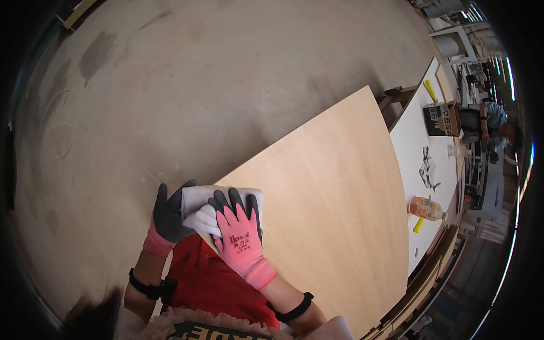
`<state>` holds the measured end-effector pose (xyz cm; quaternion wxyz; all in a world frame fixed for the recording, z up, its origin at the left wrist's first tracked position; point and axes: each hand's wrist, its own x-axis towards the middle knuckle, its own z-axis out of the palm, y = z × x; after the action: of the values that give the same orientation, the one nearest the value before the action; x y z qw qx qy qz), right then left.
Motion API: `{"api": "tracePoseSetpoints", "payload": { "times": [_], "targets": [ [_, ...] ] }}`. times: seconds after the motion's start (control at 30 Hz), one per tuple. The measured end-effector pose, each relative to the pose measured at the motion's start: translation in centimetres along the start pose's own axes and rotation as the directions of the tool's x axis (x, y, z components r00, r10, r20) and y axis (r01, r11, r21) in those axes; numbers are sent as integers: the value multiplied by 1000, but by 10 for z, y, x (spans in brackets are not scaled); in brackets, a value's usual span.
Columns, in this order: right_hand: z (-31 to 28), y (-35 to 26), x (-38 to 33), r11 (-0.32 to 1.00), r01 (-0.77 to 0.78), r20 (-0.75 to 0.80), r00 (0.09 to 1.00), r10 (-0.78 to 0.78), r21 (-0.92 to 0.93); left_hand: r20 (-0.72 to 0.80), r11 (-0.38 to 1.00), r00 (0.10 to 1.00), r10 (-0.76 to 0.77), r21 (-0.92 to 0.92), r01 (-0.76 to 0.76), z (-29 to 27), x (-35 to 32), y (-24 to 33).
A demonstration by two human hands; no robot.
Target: Wiping a wooden panel, moving it, selecting small metal bracket accessories from a box, and prepping the panel pieces.
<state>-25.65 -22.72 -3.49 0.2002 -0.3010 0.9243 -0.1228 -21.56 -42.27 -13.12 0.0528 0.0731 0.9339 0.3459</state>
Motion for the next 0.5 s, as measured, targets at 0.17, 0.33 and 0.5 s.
{"api": "tracePoseSetpoints", "payload": {
  "times": [0.17,0.33,0.5],
  "targets": [
    [-20,45,33,987,-158,85,984,158,-9,53,823,983,175,540,-176,-5,1,16],
    [-48,139,69,964,-261,-357,907,224,-57,146,458,942,302,844,-278,-13,10,25],
    [-81,268,102,843,-526,-504,761,408,-112,528,-636,732,-430,-753,169,-11,21,40]
  ]
}}
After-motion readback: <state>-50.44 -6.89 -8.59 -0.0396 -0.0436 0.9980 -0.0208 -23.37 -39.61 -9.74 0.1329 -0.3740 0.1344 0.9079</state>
